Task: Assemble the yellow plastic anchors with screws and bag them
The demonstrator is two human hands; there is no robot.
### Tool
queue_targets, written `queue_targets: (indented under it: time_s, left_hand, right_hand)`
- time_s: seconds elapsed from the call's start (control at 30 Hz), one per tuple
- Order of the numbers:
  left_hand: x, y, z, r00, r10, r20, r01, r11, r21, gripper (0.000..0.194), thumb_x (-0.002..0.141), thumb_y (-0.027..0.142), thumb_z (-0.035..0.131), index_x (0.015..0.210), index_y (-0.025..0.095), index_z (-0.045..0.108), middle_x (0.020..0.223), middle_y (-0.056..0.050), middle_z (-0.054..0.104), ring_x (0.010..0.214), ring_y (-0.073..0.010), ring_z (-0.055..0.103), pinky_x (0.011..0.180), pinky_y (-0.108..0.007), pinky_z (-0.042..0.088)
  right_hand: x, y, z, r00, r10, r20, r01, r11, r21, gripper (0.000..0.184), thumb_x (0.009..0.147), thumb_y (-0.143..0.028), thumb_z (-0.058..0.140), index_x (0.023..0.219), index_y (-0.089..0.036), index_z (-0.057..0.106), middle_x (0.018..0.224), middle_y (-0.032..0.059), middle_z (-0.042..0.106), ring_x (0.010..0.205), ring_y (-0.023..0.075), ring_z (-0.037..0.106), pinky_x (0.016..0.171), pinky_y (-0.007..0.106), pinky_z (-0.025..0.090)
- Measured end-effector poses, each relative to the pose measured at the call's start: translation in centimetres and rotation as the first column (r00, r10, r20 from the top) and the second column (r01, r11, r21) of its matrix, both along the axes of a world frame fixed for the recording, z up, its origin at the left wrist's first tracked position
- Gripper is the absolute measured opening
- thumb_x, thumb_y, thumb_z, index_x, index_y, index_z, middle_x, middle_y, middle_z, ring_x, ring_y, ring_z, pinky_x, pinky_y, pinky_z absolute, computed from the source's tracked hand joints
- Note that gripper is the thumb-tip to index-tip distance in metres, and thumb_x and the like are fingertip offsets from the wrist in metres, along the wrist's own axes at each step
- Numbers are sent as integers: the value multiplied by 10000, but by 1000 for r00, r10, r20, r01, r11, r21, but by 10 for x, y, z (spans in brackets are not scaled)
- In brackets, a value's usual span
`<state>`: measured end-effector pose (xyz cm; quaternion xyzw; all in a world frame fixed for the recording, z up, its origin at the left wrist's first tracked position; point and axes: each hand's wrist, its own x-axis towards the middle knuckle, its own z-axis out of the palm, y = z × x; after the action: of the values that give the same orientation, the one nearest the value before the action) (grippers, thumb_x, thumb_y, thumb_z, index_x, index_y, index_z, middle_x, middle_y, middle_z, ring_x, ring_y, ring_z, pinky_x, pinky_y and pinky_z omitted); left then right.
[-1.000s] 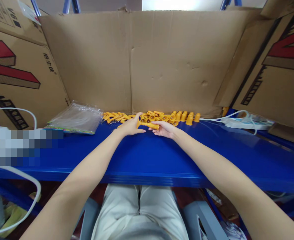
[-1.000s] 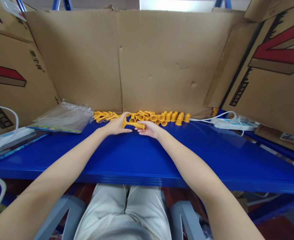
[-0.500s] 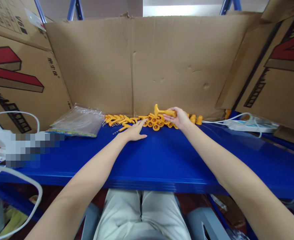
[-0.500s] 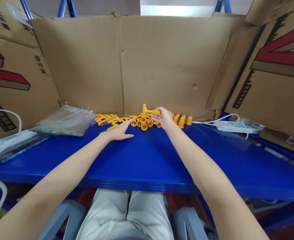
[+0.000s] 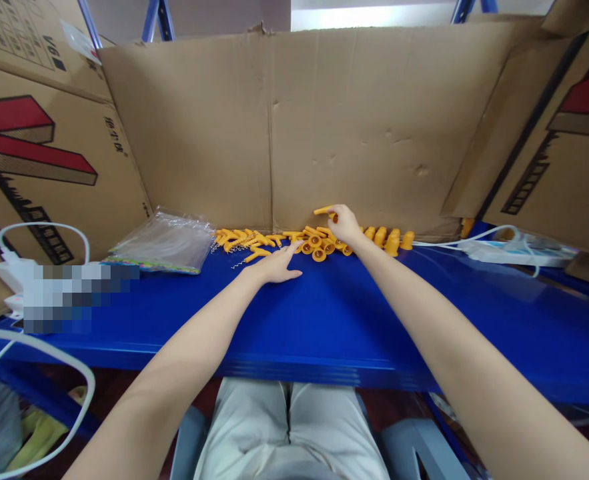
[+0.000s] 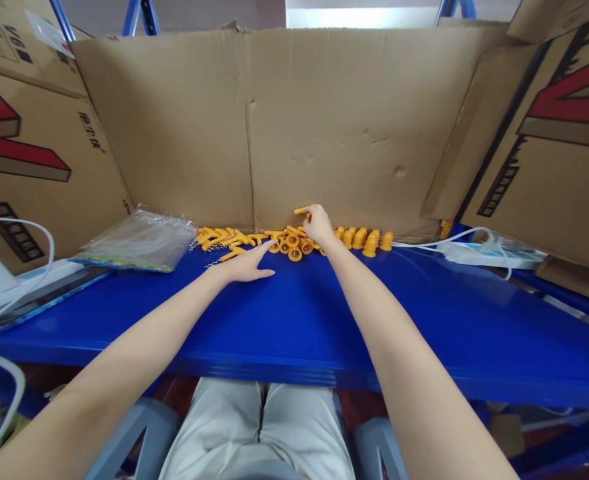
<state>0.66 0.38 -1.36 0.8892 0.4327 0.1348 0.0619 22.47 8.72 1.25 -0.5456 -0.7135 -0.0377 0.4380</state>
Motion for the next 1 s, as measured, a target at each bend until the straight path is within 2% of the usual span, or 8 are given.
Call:
queue_targets:
  time_s: [0.13,0.27,0.47,0.57,0.67,0.73,0.83,1.0]
  left_hand:
    - [1,-2,1,1000,0,-18,0,1000,3,812,816,333,565,1476,135,136,1518,-155,289,1389,-237,291,1121,-338,260]
    - [1,-4,2,999,8,-36,-8,1000,-13,804,825,344,552,1478,130,134,1531,-141,259,1394,-225,280,1128,-325,248]
    - [2,-7,5,999,22,-44,-24,999,-41,801,827,336,547,1481,131,132,1542,-124,231,1394,-213,280,1129,-308,242]
    - [3,-8,6,999,25,-42,-27,998,-48,798,826,339,546,1480,135,136,1535,-129,250,1384,-216,303,1116,-308,267]
    - [3,-9,6,999,22,-39,-24,999,-47,788,824,338,548,1476,148,148,1526,-133,273,1377,-222,318,1106,-321,284]
    - [3,-9,7,999,27,-38,-29,998,-50,788,823,337,550,1475,147,153,1523,-139,280,1371,-225,329,1099,-323,293]
    - [3,-9,6,999,35,-36,-37,998,-54,787,822,340,552,1476,156,155,1514,-141,302,1359,-231,351,1084,-322,312]
    - [3,-8,5,999,27,-28,-28,998,-58,791,823,344,553,1479,167,149,1510,-141,309,1351,-241,367,1075,-337,323]
  right_hand:
    - [-1,-2,-20,931,61,360,-34,996,-81,374,799,-56,420,1103,-149,618,1291,120,523,1116,240,541,968,362,420]
    - [-4,-9,-28,863,98,496,14,976,-218,353,846,-179,457,1173,-176,587,1321,115,507,1029,269,609,900,387,470]
    - [-4,-3,-23,884,135,447,10,951,-308,461,804,-209,534,1264,-181,551,1357,99,516,1177,281,543,986,394,432]
    - [2,1,-14,925,195,327,-42,905,-422,569,774,-225,581,1336,-184,499,1329,81,554,1191,245,539,1014,353,411]
    - [15,2,-1,957,222,188,-120,891,-438,530,795,-265,570,1310,-146,525,1329,93,555,1190,226,541,1016,324,406]
    - [29,3,6,978,159,137,-96,919,-382,493,812,-293,557,1278,-131,549,1328,108,552,1188,234,539,1015,336,407]
    - [54,5,8,988,-62,138,100,954,-283,476,808,-277,560,1262,-136,559,1326,132,544,1205,274,516,1019,410,399]
    - [98,6,-15,917,-367,157,390,908,-155,515,817,-230,518,1330,-198,492,1447,129,399,1281,313,420,1016,531,363]
